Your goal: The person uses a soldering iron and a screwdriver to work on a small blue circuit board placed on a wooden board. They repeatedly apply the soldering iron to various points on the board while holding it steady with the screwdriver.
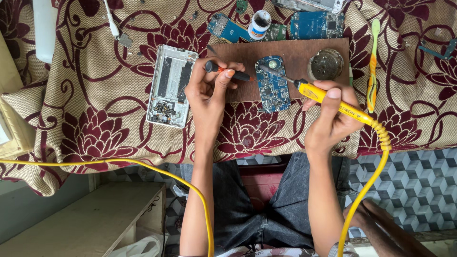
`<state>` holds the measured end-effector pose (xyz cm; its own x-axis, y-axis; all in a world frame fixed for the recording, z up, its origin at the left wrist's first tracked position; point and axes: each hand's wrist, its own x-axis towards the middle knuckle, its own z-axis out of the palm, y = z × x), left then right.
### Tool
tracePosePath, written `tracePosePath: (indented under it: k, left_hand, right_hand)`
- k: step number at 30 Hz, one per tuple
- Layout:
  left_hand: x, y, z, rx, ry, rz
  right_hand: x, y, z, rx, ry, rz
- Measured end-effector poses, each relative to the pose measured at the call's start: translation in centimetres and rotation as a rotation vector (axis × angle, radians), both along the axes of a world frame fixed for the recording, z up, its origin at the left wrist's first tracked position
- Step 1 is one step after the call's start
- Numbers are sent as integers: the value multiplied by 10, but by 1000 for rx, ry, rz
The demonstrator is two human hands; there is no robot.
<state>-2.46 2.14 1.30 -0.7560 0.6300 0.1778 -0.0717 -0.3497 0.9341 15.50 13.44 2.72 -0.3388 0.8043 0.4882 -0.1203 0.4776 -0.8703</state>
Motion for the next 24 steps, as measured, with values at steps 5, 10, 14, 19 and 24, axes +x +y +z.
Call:
tracePosePath:
  k: [5,10,14,19,24]
  left_hand:
    - [0,0,0,-5,-8,2]
    - [0,0,1,3,-4,-3]
    - [1,0,1,7,-7,0]
    - [1,0,1,-1,-4,1]
    - [0,0,1,-3,2,0]
  right_hand:
    - [3,4,1,8,18,-17]
    - [3,2,0,14,9,-12]
    - [0,0,-1,6,9,-1]
    - [-1,0,-1,17,-5,2]
    - [0,1,0,0,11,-4]
